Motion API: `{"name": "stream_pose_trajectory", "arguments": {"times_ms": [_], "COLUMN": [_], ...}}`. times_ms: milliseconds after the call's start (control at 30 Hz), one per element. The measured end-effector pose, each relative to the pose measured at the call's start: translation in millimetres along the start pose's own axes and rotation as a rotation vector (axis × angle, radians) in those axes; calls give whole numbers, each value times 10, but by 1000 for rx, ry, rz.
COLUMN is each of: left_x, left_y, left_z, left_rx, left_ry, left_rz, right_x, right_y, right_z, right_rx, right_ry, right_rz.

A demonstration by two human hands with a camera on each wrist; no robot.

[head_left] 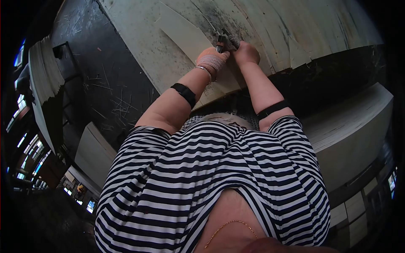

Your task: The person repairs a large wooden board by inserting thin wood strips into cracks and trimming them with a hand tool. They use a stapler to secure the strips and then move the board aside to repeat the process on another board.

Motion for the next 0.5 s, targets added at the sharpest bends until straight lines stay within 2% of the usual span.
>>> {"name": "stream_pose_trajectory", "arguments": {"times_ms": [100, 267, 400, 467, 500], "left_x": [-26, -85, -10, -169, -159], "left_y": [-31, -23, 7, -21, 28], "left_z": [-66, -75, -6, -14, 71], "left_rx": [101, -25, -66, -324, -473], "left_ry": [-14, 71, 127, 75, 121], "left_rz": [-22, -168, -171, -27, 89], "right_x": [26, 31, 29, 93, 171], "right_y": [-32, 7, -7, 13, 53], "right_z": [27, 2, 17, -53, -101], "right_rx": [9, -9, -27, -55, 12], "right_ry": [3, 14, -30, -49, -145], "right_rz": [-15, -15, -37, -28, -36]}}
Point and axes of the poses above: each hand's wrist, its own x-axis towards the middle knuckle, its own y-axis out of the palm, z = x × y, the point moved 5 cm from there along x, towards the middle knuckle
